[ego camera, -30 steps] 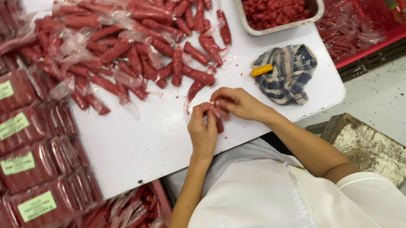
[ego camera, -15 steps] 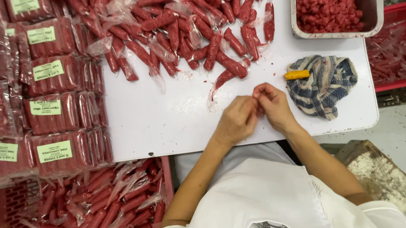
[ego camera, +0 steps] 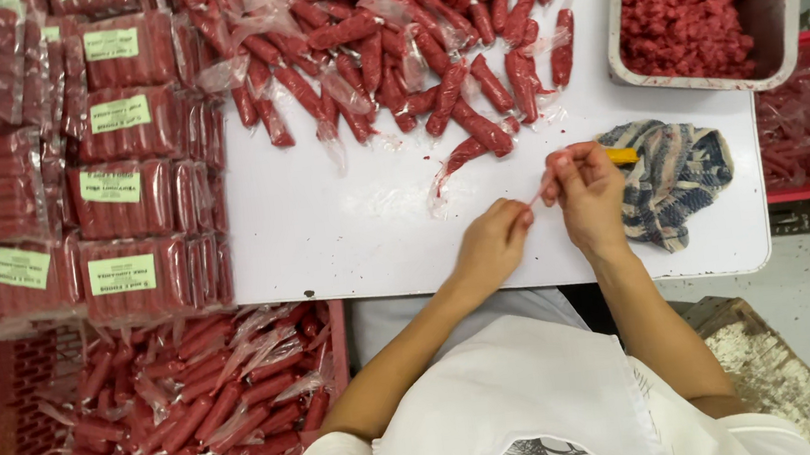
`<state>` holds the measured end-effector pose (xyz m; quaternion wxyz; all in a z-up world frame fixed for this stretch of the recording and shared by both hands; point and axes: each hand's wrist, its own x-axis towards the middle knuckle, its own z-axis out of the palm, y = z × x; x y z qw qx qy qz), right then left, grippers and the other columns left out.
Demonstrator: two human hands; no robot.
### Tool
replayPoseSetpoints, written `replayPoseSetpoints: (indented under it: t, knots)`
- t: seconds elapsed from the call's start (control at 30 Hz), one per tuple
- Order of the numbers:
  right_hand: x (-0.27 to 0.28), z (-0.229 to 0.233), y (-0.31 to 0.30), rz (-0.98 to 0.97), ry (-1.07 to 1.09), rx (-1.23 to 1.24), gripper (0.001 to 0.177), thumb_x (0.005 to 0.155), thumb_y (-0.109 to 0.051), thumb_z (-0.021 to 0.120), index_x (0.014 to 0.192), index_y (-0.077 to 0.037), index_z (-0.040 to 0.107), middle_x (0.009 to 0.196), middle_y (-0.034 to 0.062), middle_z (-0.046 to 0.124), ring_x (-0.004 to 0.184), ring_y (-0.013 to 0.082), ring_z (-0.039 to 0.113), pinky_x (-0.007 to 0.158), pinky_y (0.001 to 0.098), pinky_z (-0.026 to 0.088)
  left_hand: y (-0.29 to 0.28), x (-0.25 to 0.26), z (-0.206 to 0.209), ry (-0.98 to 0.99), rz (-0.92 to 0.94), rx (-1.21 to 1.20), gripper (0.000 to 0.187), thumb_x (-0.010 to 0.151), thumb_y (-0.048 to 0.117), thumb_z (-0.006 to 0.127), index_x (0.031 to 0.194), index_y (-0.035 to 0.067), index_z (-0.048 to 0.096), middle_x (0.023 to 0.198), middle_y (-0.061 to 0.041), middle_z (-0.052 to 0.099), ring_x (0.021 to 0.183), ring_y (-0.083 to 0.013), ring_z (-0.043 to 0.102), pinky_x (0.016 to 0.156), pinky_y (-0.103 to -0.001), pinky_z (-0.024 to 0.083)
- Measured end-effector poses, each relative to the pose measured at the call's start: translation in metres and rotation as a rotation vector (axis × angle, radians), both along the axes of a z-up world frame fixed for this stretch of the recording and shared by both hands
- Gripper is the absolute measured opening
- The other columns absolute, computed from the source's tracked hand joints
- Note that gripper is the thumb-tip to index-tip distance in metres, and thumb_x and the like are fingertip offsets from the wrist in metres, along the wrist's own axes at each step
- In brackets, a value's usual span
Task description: The person fills sausage casings with ground meat by hand, twists them into links, and places them into a basket. The person also uses a cloth to wipe the work surface and handles a yellow tool.
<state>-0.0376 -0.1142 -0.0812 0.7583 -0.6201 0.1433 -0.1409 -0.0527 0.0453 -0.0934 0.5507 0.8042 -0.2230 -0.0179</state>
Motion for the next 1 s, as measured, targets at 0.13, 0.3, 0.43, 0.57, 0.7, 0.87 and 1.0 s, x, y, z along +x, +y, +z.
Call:
replayPoseSetpoints:
  t: [0.13,0.3,0.43,0.57,0.7,0.87,1.0]
  knots:
    - [0.016,0.007,0.006,0.256,-0.099,-0.637,0.004,0.11,-0.001,0.059,0.106,0.0,0.06,0.077,0.0128,0.065,0.063,0.0243,0.065,0.061,0.0346,0.052,0.112,-0.017,0.056,0.055,0.074,0.054,0.016,0.104,0.023,0.058,0.103,0.01,0.067,0.088,-0.014,0.064,0.087,-0.0416,0.068,0.073,-0.048,0.056]
    - [0.046,-0.003,0.007,0.216,-0.353,-1.592,0.023,0.094,-0.003,0.074,0.113,-0.001,0.064,0.115,0.0153,0.056,0.101,0.0347,0.06,0.082,0.0423,0.054,0.258,-0.091,0.153,0.07,0.424,1.445,0.017,0.088,0.018,0.068,0.099,0.024,0.079,0.101,-0.002,0.072,0.096,-0.029,0.07,0.075,-0.048,0.059]
    - [0.037,0.039,0.038,0.333,-0.304,-1.343,0.02,0.103,0.003,0.056,0.123,0.006,0.054,0.126,0.0223,0.052,0.099,0.0434,0.063,0.064,0.0541,0.053,0.229,-0.075,0.166,0.29,0.422,1.292,0.036,0.091,-0.004,0.053,0.118,0.012,0.069,0.11,-0.011,0.073,0.102,-0.0309,0.07,0.088,-0.049,0.059]
    - [0.018,0.078,0.051,0.436,-0.343,-1.565,0.012,0.103,-0.009,0.058,0.114,-0.013,0.057,0.104,0.0063,0.059,0.085,0.0348,0.069,0.065,0.044,0.056,0.136,-0.004,0.114,-0.173,0.126,0.25,0.045,0.096,0.016,0.066,0.138,0.006,0.055,0.126,-0.02,0.061,0.124,-0.0419,0.057,0.103,-0.05,0.047]
    - [0.006,0.11,0.009,0.456,-0.693,-1.84,0.022,0.103,-0.005,0.052,0.121,-0.002,0.064,0.101,0.0113,0.058,0.087,0.0329,0.063,0.068,0.0386,0.049,0.039,0.035,0.081,0.028,-0.032,-0.102,0.042,0.089,0.023,0.074,0.127,0.008,0.063,0.109,-0.017,0.074,0.109,-0.0412,0.07,0.093,-0.054,0.056]
    - [-0.005,0.097,-0.062,0.396,-0.641,-1.812,0.015,0.099,-0.002,0.062,0.113,-0.003,0.067,0.092,0.0106,0.058,0.084,0.0323,0.063,0.071,0.0377,0.051,-0.032,0.033,0.026,0.599,-0.397,-0.49,0.023,0.105,0.026,0.054,0.102,0.006,0.065,0.064,-0.005,0.062,0.053,-0.0207,0.071,0.054,-0.03,0.06]
    - [-0.003,0.08,-0.076,0.344,-0.667,-1.712,0.016,0.101,-0.004,0.06,0.115,0.0,0.067,0.091,0.0121,0.056,0.083,0.034,0.062,0.073,0.0391,0.052,-0.03,0.015,0.046,0.856,-0.512,-0.675,0.033,0.108,0.032,0.053,0.088,0.007,0.062,0.062,-0.007,0.056,0.054,-0.022,0.07,0.055,-0.031,0.06]
